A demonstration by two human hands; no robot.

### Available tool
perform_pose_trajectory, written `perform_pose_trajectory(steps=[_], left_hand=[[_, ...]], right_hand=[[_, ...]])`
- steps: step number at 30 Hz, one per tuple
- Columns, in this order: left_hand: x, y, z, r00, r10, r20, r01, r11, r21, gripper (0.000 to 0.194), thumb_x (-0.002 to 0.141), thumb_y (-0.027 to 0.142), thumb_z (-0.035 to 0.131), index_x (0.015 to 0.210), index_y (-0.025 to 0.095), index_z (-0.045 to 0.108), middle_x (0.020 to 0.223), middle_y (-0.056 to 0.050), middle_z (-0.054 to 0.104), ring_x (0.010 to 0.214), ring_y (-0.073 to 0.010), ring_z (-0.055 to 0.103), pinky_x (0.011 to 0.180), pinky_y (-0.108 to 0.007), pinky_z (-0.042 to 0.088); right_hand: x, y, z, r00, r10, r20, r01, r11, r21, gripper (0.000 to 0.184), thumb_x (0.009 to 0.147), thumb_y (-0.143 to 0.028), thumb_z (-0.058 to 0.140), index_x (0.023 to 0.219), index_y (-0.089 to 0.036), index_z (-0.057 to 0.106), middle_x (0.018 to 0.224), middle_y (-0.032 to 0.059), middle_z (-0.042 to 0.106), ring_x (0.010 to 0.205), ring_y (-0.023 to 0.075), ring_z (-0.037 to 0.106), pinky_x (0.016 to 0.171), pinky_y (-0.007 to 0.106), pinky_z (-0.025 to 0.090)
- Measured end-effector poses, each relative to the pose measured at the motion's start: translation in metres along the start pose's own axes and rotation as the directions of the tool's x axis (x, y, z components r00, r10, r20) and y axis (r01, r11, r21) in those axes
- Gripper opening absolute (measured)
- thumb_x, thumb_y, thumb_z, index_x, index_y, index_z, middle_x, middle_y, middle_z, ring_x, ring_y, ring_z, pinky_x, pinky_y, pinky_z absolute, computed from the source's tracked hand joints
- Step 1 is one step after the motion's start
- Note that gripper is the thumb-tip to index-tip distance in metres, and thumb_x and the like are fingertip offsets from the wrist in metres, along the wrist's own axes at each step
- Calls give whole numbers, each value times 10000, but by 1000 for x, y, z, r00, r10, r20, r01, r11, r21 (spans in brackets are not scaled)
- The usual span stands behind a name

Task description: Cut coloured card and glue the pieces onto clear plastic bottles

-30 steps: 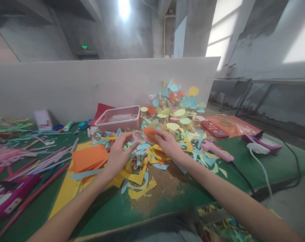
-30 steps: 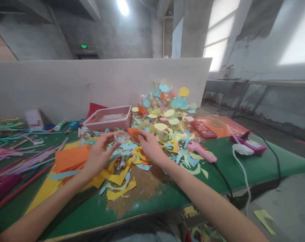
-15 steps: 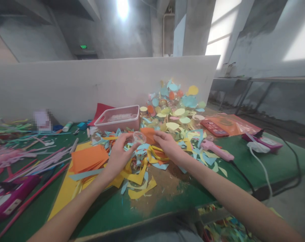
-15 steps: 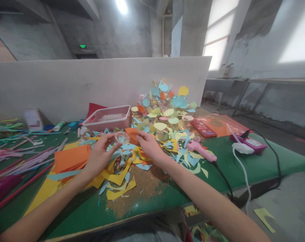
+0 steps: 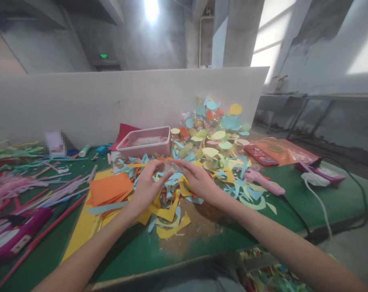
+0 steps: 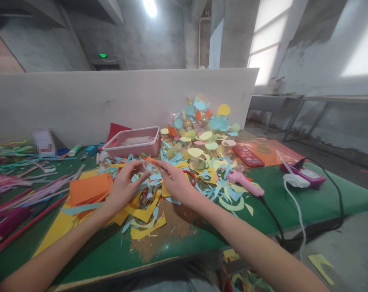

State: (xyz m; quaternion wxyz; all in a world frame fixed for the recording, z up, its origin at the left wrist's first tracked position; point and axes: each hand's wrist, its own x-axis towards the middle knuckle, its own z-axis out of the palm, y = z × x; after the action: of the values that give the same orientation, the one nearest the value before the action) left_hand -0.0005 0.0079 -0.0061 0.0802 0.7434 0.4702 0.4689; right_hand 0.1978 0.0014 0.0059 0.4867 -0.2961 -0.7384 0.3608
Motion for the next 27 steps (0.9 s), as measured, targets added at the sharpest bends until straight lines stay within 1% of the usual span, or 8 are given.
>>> perform_pose_trajectory(steps=[6, 9, 12, 16, 19, 23, 27], left_hand=[[0, -3, 2, 1000, 7, 1, -7, 1000, 2, 297, 859, 458, 641, 1051, 236, 589, 1000, -37, 600, 920, -189, 582, 857, -346, 467], [-1, -1, 1, 1000, 10, 6, -10, 1000, 0, 301, 862, 462, 635, 1045, 229, 585, 1007, -41, 597, 924, -189, 574, 855, -340, 463], [-1, 3, 1, 1000, 10, 12, -10, 1000, 0, 292, 873, 458, 620, 1045, 226, 580, 991, -35, 591, 914, -184, 564, 846, -329, 458], [-1, 8, -1, 1000, -4, 13, 4, 1000, -13, 298, 875, 462, 610, 1053, 223, 590, 1007, -43, 602, 914, -189, 569, 838, -330, 461], [-1, 10, -1, 1000, -11, 21, 11, 999, -35, 307, 879, 463, 604, 1070, 223, 596, 1028, -47, 611, 940, -193, 577, 856, -334, 462], [-2, 11, -1, 1000, -19, 22, 20, 998, -52, 312, 882, 466, 602, 1084, 228, 600, 1055, -43, 620, 966, -192, 578, 874, -335, 458], [-2, 10, 0, 1000, -26, 13, 26, 998, -57, 323, 873, 468, 613, 1091, 229, 607, 1061, -47, 625, 968, -198, 584, 870, -336, 465]], right_hand=[[-1, -2, 1, 1000, -2, 32, 3, 1000, -23, 406, 991, -266, 360, 1334, -253, 576, 1382, 42, 601, 1305, 184, 525, 1123, 410, 388], [-1, -4, 1, 999, -11, 51, 13, 999, -40, 419, 990, -262, 354, 1353, -254, 565, 1397, 42, 588, 1320, 182, 511, 1138, 410, 372], [-2, -3, 3, 998, -25, 54, 27, 999, -30, 406, 995, -299, 373, 1349, -275, 571, 1423, 22, 565, 1349, 174, 480, 1164, 406, 341], [-2, 3, 5, 992, -91, 87, 95, 994, -46, 416, 1007, -369, 366, 1361, -281, 565, 1470, 17, 515, 1390, 173, 428, 1189, 409, 304], [-3, 5, 5, 983, -128, 134, 138, 988, -67, 450, 1016, -410, 344, 1407, -276, 522, 1514, 10, 460, 1421, 166, 378, 1207, 394, 266], [-4, 2, 3, 978, -121, 172, 138, 986, -93, 486, 1024, -416, 318, 1449, -237, 474, 1542, 28, 417, 1441, 166, 341, 1217, 379, 238], [-5, 1, 2, 982, -93, 165, 110, 989, -100, 503, 1024, -432, 307, 1482, -259, 422, 1557, 16, 394, 1444, 179, 336, 1217, 393, 237]])
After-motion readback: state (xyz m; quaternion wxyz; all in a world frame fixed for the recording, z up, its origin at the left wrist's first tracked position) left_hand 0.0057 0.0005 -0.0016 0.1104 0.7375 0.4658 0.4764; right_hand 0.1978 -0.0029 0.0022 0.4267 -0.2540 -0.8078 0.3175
